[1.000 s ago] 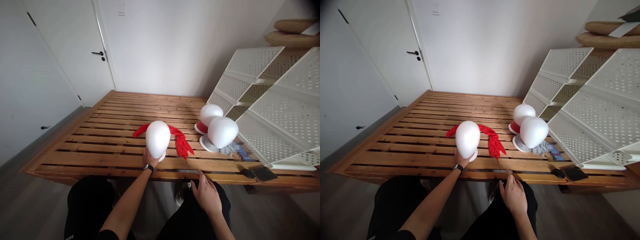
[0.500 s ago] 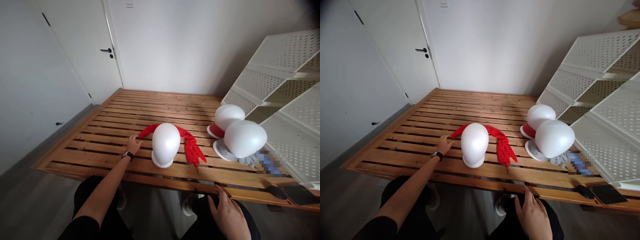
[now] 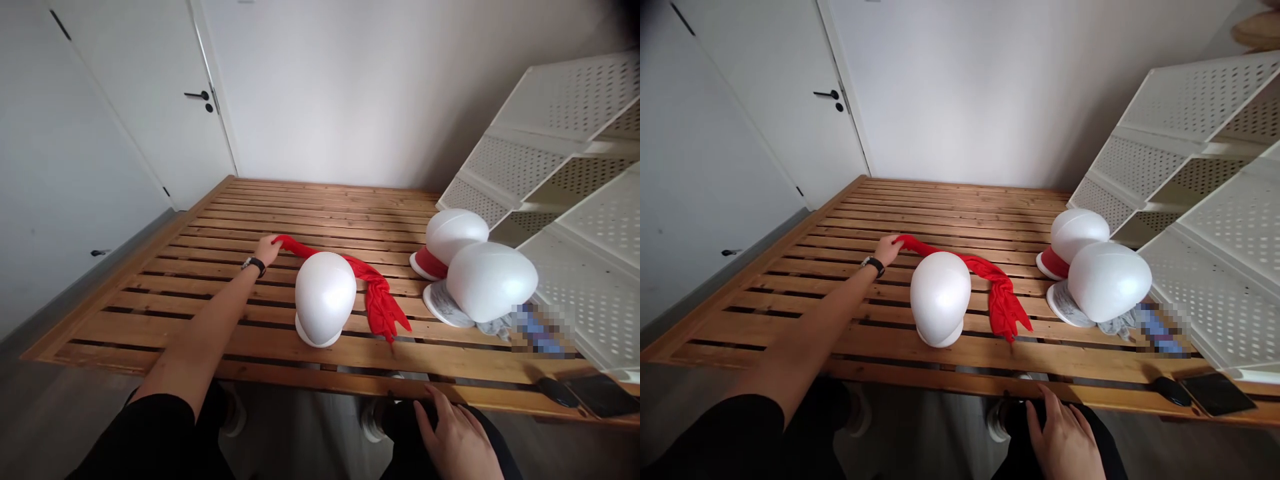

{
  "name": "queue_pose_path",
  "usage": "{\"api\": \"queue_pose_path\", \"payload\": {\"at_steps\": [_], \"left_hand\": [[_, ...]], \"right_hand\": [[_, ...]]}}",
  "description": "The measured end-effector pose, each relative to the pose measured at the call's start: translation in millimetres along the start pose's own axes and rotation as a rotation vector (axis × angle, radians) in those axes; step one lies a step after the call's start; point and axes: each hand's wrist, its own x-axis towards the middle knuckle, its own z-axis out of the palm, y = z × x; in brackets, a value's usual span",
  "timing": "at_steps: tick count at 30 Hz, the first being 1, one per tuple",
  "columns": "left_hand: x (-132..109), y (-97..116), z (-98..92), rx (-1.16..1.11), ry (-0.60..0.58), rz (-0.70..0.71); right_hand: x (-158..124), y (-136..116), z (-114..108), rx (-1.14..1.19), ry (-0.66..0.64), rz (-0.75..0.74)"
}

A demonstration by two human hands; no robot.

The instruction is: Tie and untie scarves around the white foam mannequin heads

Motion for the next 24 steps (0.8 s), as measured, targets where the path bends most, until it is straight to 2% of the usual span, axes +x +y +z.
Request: {"api": "queue_pose_path", "payload": {"at_steps": [2,3,5,6,9,13,16,18,21,22,24], "left_hand": [[15,52,-12.3,-0.180,0.003,0.052],[21,81,-17.6,-0.343,0.000,0.078],[25,144,-26.5,-0.613,-0.077,0.179],[25,176,-30.0,-0.677,-0.126,0.238],[20,269,-36.3,-0.670,-0.248,0.391],[11,383,-33.4,-0.597,-0.324,0.522],[-3,460,-28.3,-0.520,-0.335,0.583],[-19,503,-28.3,-0.433,-0.355,0.629],[-50,552,-36.7,-0.295,-0.416,0.726],[-61,566,-41.8,-0.263,-0.432,0.757],[-79,591,-55.0,-0.237,-0.465,0.815]], "right_hand": [[-1,0,2,-0.011,-0.023,-0.027],[-2,0,3,-0.018,-0.031,-0.024],[-2,-3,1,-0.029,-0.043,0.002],[-2,-6,-1,-0.034,-0.053,0.011],[-1,-16,-10,-0.035,-0.077,0.018],[-5,-27,-20,0.017,-0.065,0.042],[-9,-32,-23,0.096,-0.063,0.074],[-9,-34,-29,0.214,-0.055,0.129],[-2,-39,-62,0.512,0.068,0.271],[5,-41,-83,0.600,0.158,0.314],[25,-47,-136,0.628,0.416,0.310]]}}
